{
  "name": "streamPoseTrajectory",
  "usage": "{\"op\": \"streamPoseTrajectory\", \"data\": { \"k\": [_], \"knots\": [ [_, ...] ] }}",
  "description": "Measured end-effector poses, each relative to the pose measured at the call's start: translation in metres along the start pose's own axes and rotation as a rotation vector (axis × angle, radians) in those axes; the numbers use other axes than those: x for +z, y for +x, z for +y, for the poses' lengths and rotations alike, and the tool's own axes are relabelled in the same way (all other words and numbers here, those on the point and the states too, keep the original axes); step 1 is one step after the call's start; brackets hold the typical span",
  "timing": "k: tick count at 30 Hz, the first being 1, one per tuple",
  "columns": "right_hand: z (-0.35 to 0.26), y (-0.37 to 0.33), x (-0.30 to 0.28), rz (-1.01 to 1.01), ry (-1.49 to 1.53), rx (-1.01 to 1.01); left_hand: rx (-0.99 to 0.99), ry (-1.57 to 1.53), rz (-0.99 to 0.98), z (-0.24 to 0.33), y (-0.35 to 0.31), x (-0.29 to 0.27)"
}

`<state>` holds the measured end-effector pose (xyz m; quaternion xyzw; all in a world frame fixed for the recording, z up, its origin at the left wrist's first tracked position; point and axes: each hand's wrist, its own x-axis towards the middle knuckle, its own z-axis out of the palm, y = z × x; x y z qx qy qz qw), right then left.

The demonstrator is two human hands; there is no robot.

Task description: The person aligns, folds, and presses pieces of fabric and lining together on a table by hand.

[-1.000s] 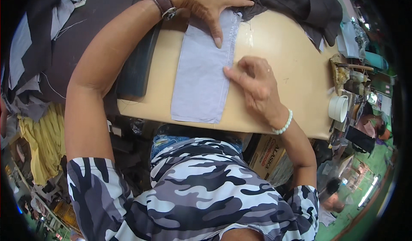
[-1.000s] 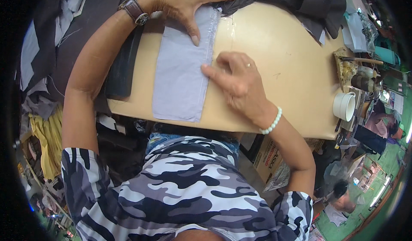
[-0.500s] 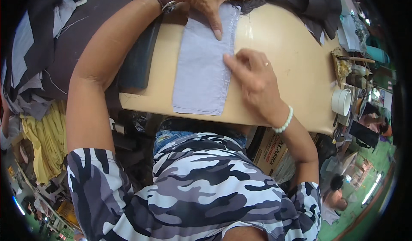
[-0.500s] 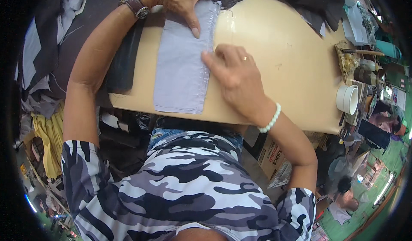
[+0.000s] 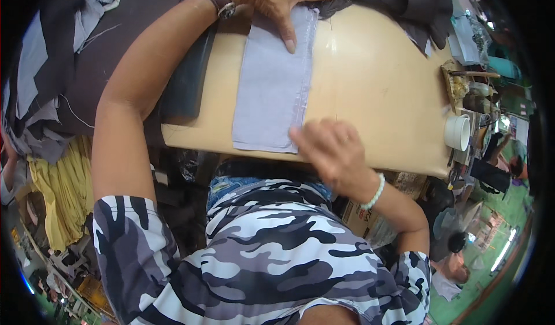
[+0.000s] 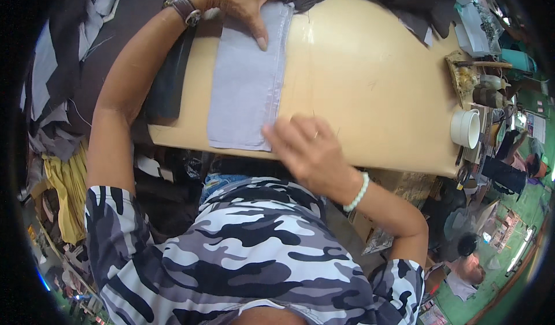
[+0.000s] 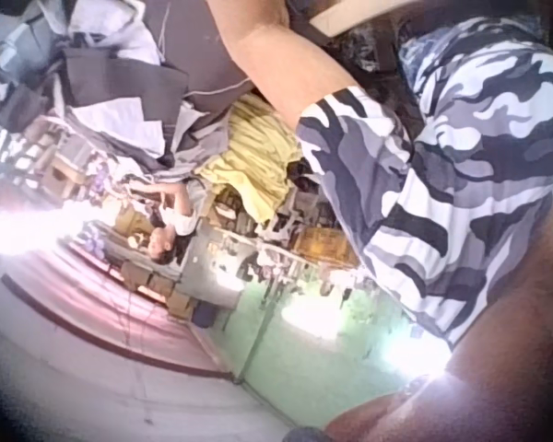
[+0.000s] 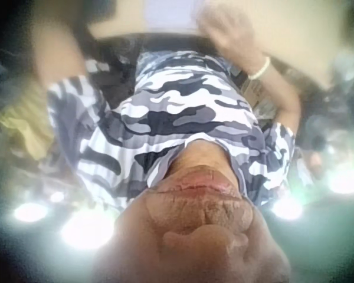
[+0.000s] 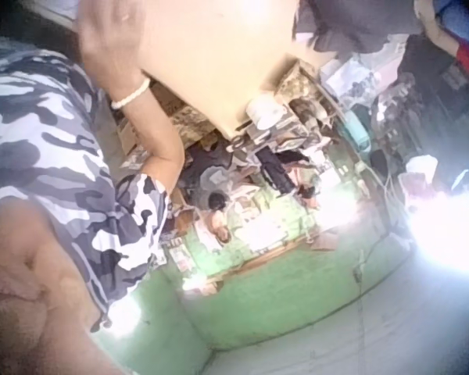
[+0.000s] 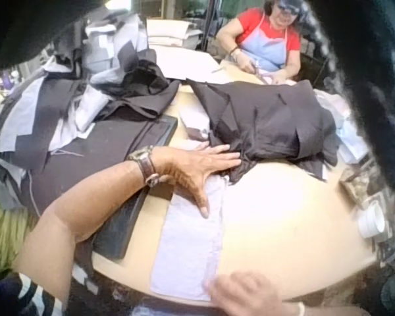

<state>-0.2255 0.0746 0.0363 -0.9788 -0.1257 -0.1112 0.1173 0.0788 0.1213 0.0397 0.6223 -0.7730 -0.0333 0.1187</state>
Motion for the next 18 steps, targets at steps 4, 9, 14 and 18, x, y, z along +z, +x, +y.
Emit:
{"op": "streamPoseTrajectory", "data": {
  "k": [4, 9, 14, 18],
  "knots": [
    [-0.001, -0.008, -0.001, -0.025, 0.184, -0.034, -0.127, -0.076, -0.135, -0.009, 0.009, 0.014],
    [0.042, 0.006, -0.016, 0.031, 0.399, 0.017, -0.149, -0.213, -0.161, -0.009, 0.012, 0.005],
    [0.164, 0.021, -0.065, 0.635, -0.31, 0.388, -0.302, -0.133, 0.163, 0.018, 0.007, -0.035],
    [0.214, -0.001, -0.082, 0.44, -0.273, 0.949, -0.548, 0.098, 0.175, 0.032, 0.0, -0.057]
  ]
}}
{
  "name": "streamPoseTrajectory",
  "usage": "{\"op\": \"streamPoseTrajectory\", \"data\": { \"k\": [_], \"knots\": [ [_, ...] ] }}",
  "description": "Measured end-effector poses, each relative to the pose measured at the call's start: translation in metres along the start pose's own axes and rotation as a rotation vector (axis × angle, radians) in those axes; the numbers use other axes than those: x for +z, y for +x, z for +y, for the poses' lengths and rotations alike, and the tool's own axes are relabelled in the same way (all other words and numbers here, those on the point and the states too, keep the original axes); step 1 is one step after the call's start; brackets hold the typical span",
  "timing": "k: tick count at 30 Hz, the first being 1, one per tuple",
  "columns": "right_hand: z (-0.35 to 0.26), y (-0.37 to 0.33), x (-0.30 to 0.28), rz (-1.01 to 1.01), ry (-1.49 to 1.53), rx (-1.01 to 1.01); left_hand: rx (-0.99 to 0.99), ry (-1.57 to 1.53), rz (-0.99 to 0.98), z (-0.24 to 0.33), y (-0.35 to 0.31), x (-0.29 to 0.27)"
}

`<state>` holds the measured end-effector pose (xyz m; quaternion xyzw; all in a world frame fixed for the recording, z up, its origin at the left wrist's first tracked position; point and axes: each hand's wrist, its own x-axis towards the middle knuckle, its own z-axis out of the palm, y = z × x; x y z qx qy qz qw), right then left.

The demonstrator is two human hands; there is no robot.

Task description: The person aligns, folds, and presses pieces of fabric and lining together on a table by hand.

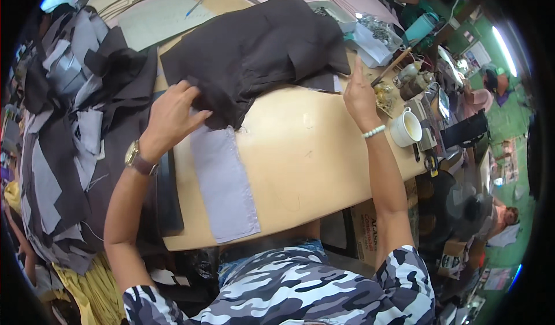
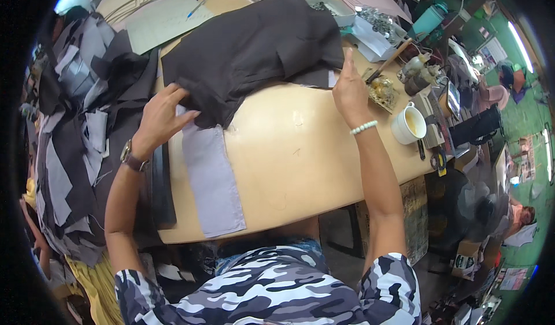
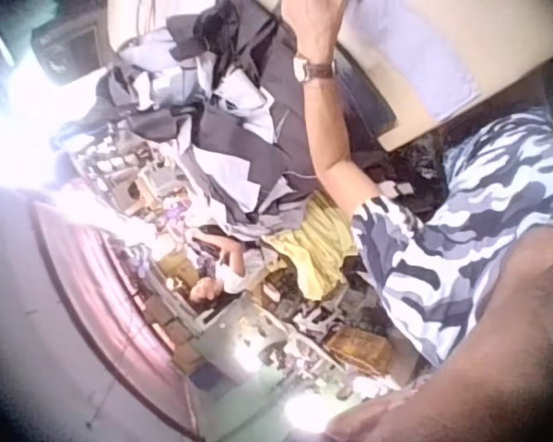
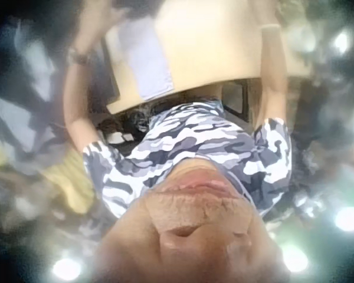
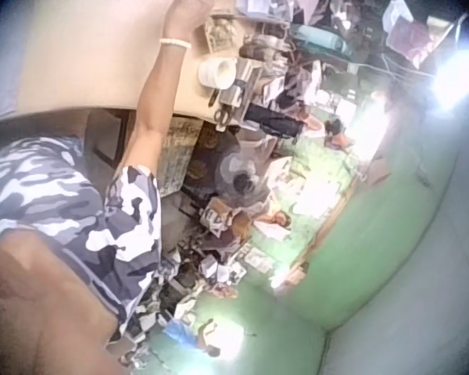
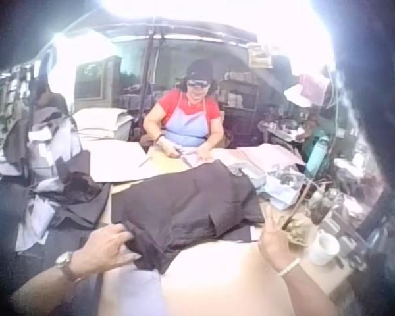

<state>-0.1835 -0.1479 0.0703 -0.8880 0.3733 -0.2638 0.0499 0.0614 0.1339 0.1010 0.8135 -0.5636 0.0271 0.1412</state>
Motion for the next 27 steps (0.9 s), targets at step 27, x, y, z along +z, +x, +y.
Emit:
{"op": "streamPoseTrajectory", "data": {
  "k": [27],
  "knots": [
    [0.101, -0.249, -0.137, -0.178, 0.031, 0.679, -0.497, -1.291, 0.021, -0.022, -0.133, 0.016]
  ]
}}
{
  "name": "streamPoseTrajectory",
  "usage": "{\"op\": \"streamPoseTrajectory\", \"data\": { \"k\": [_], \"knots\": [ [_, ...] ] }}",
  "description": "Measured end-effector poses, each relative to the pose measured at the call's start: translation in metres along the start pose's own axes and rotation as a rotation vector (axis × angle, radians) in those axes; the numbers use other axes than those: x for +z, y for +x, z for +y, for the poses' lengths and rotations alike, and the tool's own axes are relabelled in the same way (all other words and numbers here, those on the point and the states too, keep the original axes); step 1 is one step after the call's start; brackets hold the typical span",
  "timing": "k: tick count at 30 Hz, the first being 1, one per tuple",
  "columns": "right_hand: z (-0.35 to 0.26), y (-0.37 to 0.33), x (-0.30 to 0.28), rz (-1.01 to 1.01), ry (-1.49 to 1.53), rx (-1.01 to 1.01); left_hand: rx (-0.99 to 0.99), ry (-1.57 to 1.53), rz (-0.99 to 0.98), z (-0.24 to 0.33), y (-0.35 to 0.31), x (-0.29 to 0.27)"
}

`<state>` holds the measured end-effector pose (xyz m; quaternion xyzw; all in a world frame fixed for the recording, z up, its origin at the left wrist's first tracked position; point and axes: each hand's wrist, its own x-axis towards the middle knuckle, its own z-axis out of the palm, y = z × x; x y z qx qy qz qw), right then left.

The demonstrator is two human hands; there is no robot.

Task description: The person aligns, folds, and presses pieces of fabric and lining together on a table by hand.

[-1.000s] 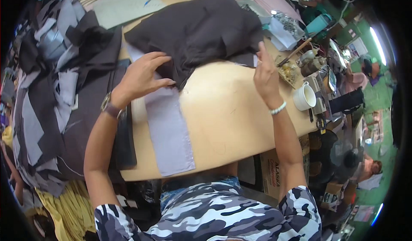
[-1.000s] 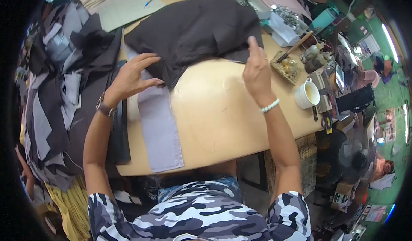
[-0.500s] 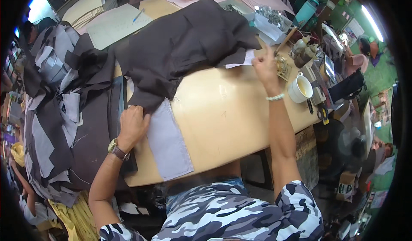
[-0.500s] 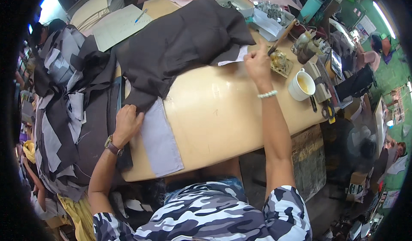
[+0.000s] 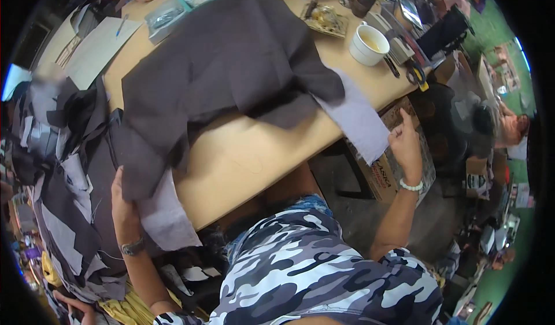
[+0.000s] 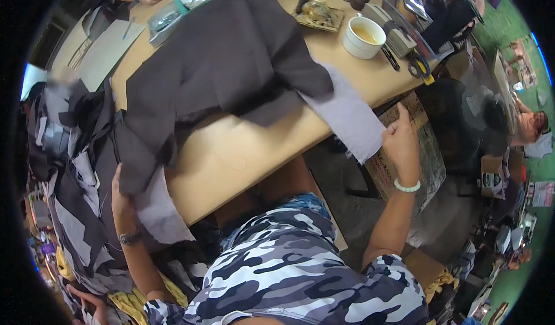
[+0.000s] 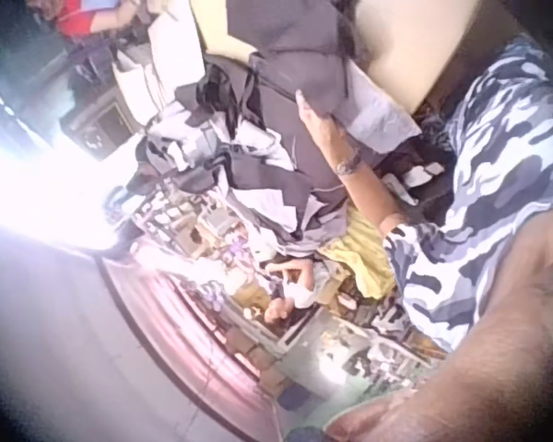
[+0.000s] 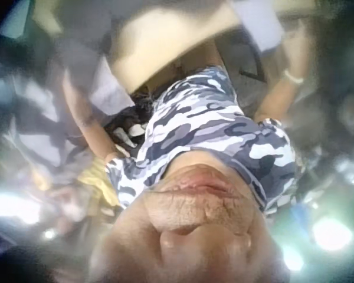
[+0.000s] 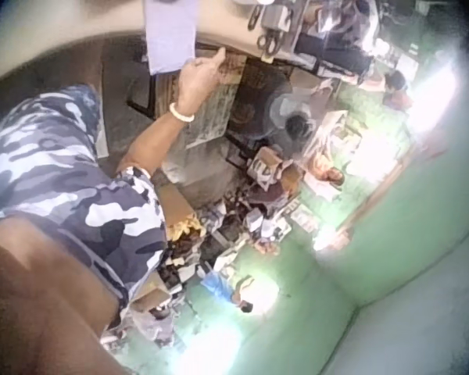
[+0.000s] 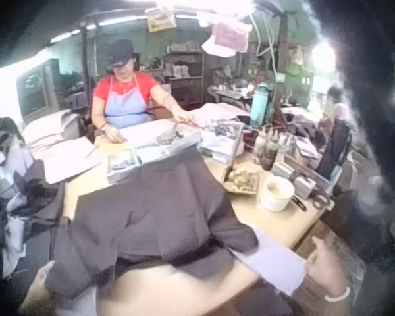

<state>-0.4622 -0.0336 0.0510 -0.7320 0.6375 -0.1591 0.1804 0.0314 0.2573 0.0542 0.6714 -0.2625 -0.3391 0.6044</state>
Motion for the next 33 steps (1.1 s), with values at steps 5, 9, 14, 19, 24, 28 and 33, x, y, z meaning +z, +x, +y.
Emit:
{"op": "streamPoseTrajectory", "data": {
  "k": [5, 9, 14, 19, 24, 28, 33],
  "knots": [
    [-0.021, 0.033, 0.011, 0.278, 0.041, -0.247, 0.016, 0.381, -0.002, 0.023, 0.008, 0.018],
    [-0.091, 0.103, 0.069, 0.102, 0.202, -0.384, -0.224, 0.511, 0.184, 0.049, 0.06, 0.039],
    [-0.188, 0.125, 0.117, 0.021, 0.127, -0.393, 0.088, 1.038, 0.138, 0.02, 0.102, 0.071],
    [-0.215, 0.101, 0.129, -0.035, 0.342, -0.493, 0.111, 0.811, 0.096, 0.009, 0.117, 0.079],
    [-0.155, 0.043, 0.091, 0.043, 0.539, -0.505, 0.169, 1.263, 0.063, 0.005, 0.099, 0.104],
    [-0.104, -0.01, 0.075, 0.348, 0.594, -0.596, 0.39, 1.207, -0.098, 0.004, 0.078, 0.149],
    [-0.026, -0.068, 0.066, 0.589, 0.512, -0.388, 0.433, 0.936, -0.468, 0.027, 0.053, 0.233]
  ]
}}
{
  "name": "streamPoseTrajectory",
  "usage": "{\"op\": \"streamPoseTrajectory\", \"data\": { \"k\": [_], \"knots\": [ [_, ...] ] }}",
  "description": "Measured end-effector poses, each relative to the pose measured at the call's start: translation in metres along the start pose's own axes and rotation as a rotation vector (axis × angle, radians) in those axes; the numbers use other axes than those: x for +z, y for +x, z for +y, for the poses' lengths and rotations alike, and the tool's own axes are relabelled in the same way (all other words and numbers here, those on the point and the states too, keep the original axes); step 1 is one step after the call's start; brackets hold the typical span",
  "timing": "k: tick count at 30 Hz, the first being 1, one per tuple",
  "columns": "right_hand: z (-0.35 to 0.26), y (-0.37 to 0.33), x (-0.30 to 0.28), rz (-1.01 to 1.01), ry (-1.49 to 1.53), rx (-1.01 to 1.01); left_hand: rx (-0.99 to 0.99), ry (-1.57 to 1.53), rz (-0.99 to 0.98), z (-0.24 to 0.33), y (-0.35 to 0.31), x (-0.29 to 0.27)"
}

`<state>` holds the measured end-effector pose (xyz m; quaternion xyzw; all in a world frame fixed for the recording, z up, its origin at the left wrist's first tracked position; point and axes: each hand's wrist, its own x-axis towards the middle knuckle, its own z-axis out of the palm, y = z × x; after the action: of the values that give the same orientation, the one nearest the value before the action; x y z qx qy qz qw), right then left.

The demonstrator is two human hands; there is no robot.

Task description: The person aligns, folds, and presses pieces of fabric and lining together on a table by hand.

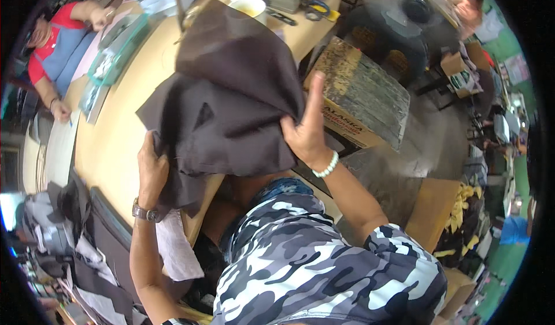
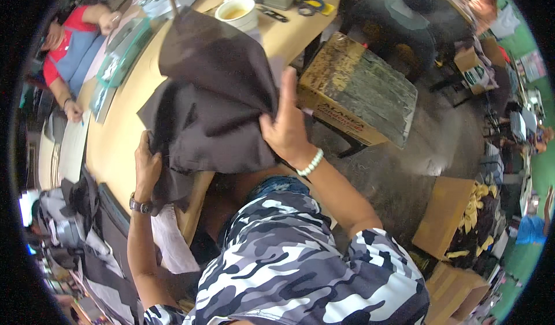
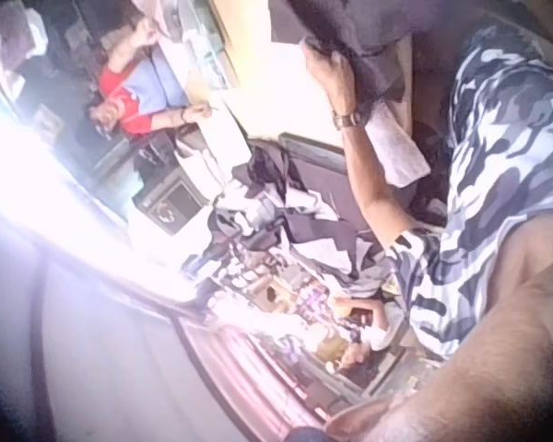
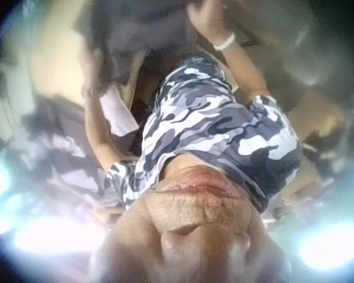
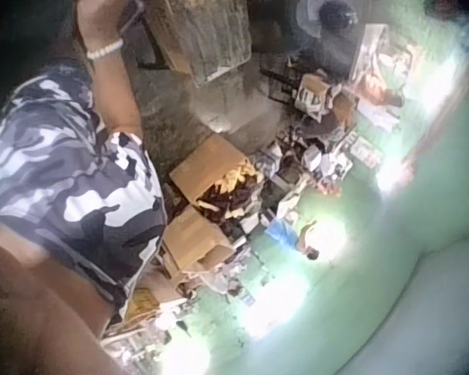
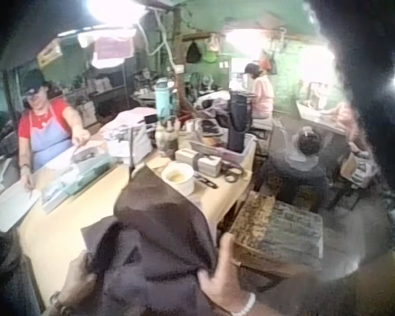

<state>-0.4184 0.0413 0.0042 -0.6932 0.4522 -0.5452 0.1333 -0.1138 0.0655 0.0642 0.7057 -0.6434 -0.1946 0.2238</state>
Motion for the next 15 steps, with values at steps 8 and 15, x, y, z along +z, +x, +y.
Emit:
{"op": "streamPoseTrajectory", "data": {
  "k": [8, 15],
  "knots": [
    [0.052, -0.087, -0.13, 0.401, -0.432, 0.451, 0.617, -0.127, -0.231, 0.162, 0.068, 0.09],
    [0.136, -0.099, -0.203, 0.647, -0.551, 0.632, 0.827, -0.115, -0.267, 0.263, 0.133, 0.224]
  ]
}}
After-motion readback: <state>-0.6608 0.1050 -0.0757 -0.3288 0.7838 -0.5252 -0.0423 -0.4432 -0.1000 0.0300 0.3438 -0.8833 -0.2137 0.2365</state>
